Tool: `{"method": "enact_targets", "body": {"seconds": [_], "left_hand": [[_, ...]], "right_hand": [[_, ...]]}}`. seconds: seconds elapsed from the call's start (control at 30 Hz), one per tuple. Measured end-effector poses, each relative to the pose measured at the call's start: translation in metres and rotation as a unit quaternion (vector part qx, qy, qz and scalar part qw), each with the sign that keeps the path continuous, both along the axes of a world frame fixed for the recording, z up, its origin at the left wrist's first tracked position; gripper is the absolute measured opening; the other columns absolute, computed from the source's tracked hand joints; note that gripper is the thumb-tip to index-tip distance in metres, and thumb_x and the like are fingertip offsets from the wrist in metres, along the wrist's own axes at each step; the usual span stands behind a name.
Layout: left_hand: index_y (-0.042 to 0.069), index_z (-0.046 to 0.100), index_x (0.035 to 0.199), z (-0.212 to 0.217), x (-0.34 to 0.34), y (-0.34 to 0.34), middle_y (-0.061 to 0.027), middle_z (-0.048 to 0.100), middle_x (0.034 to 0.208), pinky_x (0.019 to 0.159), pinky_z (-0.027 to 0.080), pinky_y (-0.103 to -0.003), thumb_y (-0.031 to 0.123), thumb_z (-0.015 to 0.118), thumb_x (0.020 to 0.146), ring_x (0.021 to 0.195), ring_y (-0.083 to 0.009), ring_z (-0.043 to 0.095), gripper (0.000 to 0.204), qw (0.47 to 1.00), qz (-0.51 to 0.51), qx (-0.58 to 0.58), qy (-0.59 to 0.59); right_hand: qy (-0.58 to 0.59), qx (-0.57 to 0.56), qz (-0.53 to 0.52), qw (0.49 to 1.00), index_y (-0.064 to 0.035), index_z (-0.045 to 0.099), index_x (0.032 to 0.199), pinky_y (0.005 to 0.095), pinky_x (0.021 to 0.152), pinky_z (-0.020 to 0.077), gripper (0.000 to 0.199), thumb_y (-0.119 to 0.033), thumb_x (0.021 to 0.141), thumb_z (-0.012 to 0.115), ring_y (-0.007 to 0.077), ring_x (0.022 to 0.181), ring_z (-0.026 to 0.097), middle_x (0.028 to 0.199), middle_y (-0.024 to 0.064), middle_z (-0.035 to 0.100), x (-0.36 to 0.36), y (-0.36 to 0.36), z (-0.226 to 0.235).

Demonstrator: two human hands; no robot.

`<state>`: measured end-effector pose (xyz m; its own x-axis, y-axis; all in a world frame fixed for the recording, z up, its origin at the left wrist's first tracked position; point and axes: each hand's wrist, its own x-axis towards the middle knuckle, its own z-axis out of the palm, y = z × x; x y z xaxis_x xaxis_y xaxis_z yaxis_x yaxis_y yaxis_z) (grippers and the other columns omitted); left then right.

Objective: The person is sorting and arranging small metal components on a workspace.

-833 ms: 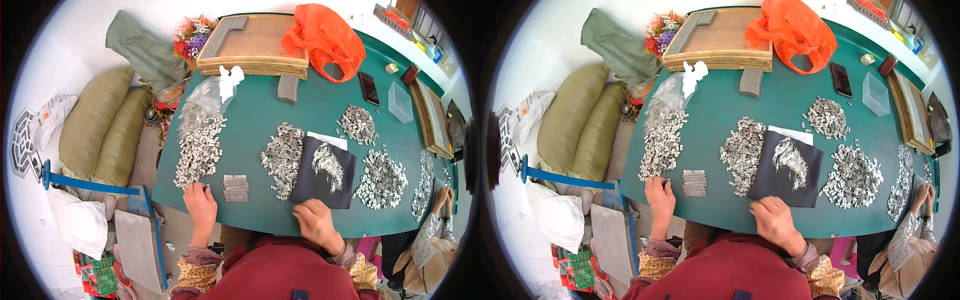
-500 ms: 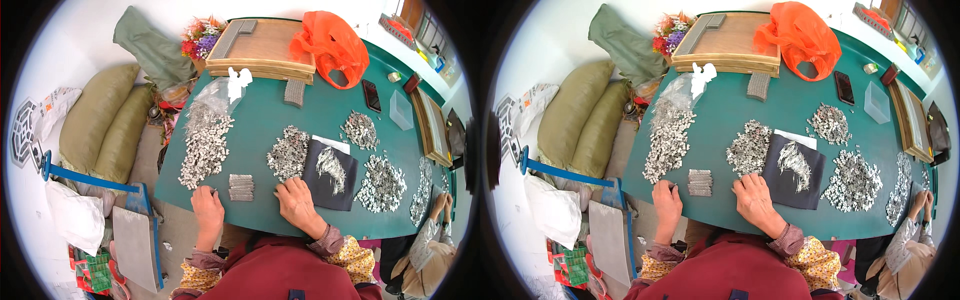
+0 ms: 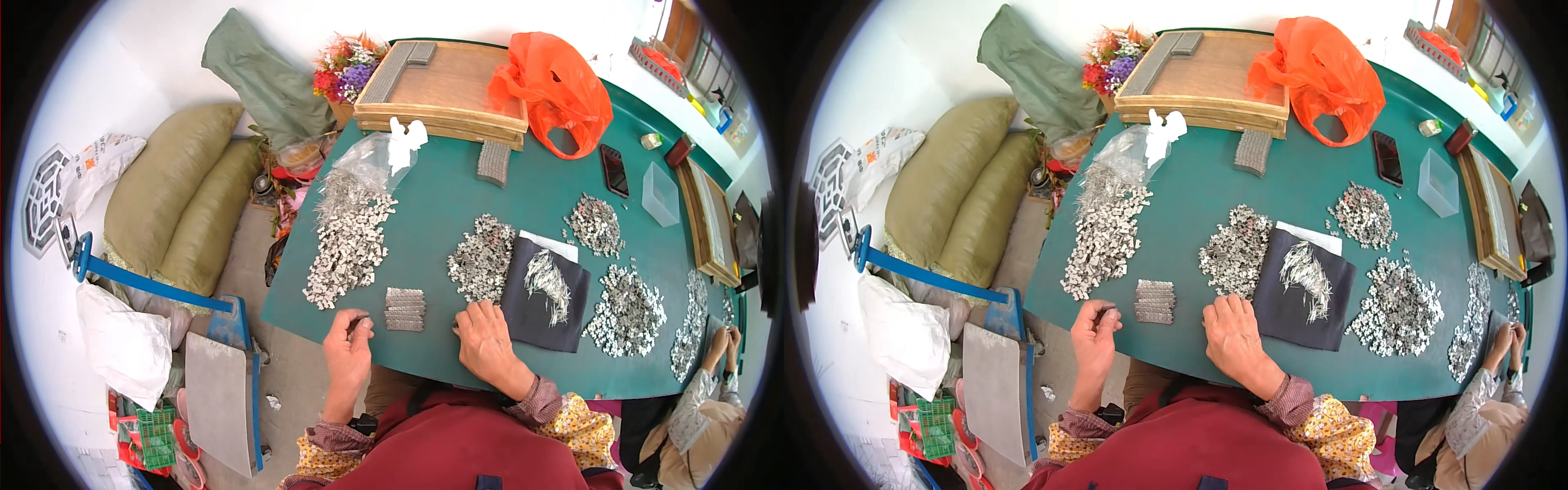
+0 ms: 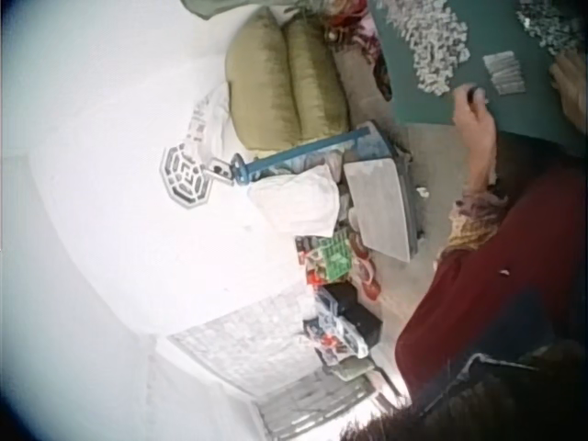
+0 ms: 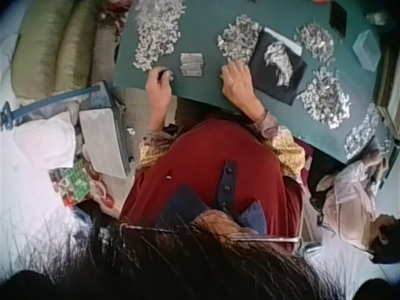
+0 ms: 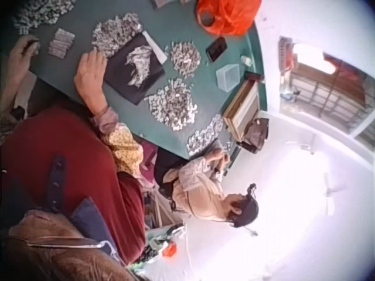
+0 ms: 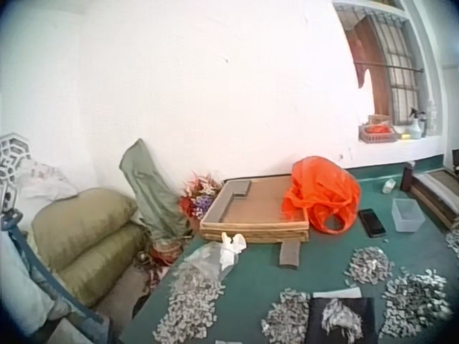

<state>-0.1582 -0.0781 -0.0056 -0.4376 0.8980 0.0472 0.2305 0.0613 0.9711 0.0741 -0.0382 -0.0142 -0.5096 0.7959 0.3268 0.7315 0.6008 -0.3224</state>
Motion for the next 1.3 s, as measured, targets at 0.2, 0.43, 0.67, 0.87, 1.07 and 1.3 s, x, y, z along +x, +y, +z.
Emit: {"method": "enact_targets", "body": {"seconds": [0.2, 0.43, 0.67, 0.87, 1.07, 1.3], "left_hand": [[-0.002, 0.067, 0.101, 0.001, 0.016, 0.006, -0.0001, 0.062, 0.089, 0.071, 0.048, -0.021, -0.005, 0.067, 0.087, 0.076, -0.0050, 0.056, 0.014, 0.995, -0.073, 0.021, -0.066], [-0.002, 0.066, 0.101, -0.003, 0.037, 0.013, -0.0037, 0.065, 0.086, 0.071, 0.052, -0.023, -0.003, 0.065, 0.089, 0.075, -0.0088, 0.061, 0.011, 0.976, -0.131, 0.006, -0.175], [-0.002, 0.065, 0.104, -0.003, 0.057, 0.015, -0.0057, 0.066, 0.090, 0.070, 0.055, -0.024, -0.004, 0.065, 0.089, 0.078, -0.0101, 0.064, 0.015, 0.974, -0.208, 0.010, -0.094], [-0.003, 0.065, 0.100, 0.004, 0.073, 0.019, -0.0066, 0.068, 0.085, 0.067, 0.056, -0.024, -0.005, 0.067, 0.088, 0.075, -0.0113, 0.066, 0.013, 0.958, -0.229, -0.045, -0.164], [-0.003, 0.065, 0.097, 0.003, 0.084, 0.027, -0.0071, 0.068, 0.083, 0.065, 0.055, -0.024, -0.003, 0.068, 0.087, 0.071, -0.0128, 0.066, 0.011, 0.940, -0.236, -0.055, -0.238], [-0.002, 0.065, 0.096, 0.003, 0.090, 0.030, -0.0079, 0.069, 0.084, 0.064, 0.054, -0.025, -0.002, 0.069, 0.087, 0.070, -0.0143, 0.067, 0.010, 0.929, -0.230, -0.048, -0.286]], "right_hand": [[0.013, -0.008, 0.020, 1.000, -0.0029, 0.055, 0.086, 0.0410, 0.073, 0.0403, 0.017, -0.005, 0.075, 0.067, 0.0304, 0.082, 0.050, 0.084, 0.0127, 0.050, 0.002, -0.003, 0.002], [0.131, -0.052, -0.005, 0.990, -0.0025, 0.055, 0.088, 0.0431, 0.072, 0.0431, 0.018, -0.003, 0.077, 0.070, 0.0329, 0.080, 0.053, 0.083, 0.0126, 0.053, 0.008, -0.005, 0.006], [0.299, -0.189, -0.014, 0.935, 0.0008, 0.055, 0.092, 0.0399, 0.068, 0.0456, 0.013, -0.004, 0.085, 0.065, 0.0304, 0.074, 0.056, 0.080, 0.0150, 0.058, 0.014, 0.000, 0.016], [0.370, -0.303, -0.044, 0.877, 0.0028, 0.055, 0.095, 0.0355, 0.065, 0.0476, 0.010, -0.003, 0.090, 0.061, 0.0249, 0.069, 0.058, 0.080, 0.0155, 0.060, 0.014, 0.000, 0.024], [0.411, -0.300, -0.071, 0.858, 0.0027, 0.055, 0.096, 0.0340, 0.065, 0.0474, 0.010, -0.004, 0.091, 0.061, 0.0191, 0.069, 0.055, 0.079, 0.0127, 0.059, 0.015, 0.001, 0.017], [0.459, -0.272, -0.078, 0.842, -0.0004, 0.054, 0.097, 0.0240, 0.064, 0.0420, 0.005, -0.003, 0.094, 0.058, 0.0061, 0.073, 0.046, 0.081, -0.0002, 0.053, 0.013, -0.003, 0.017]]}}
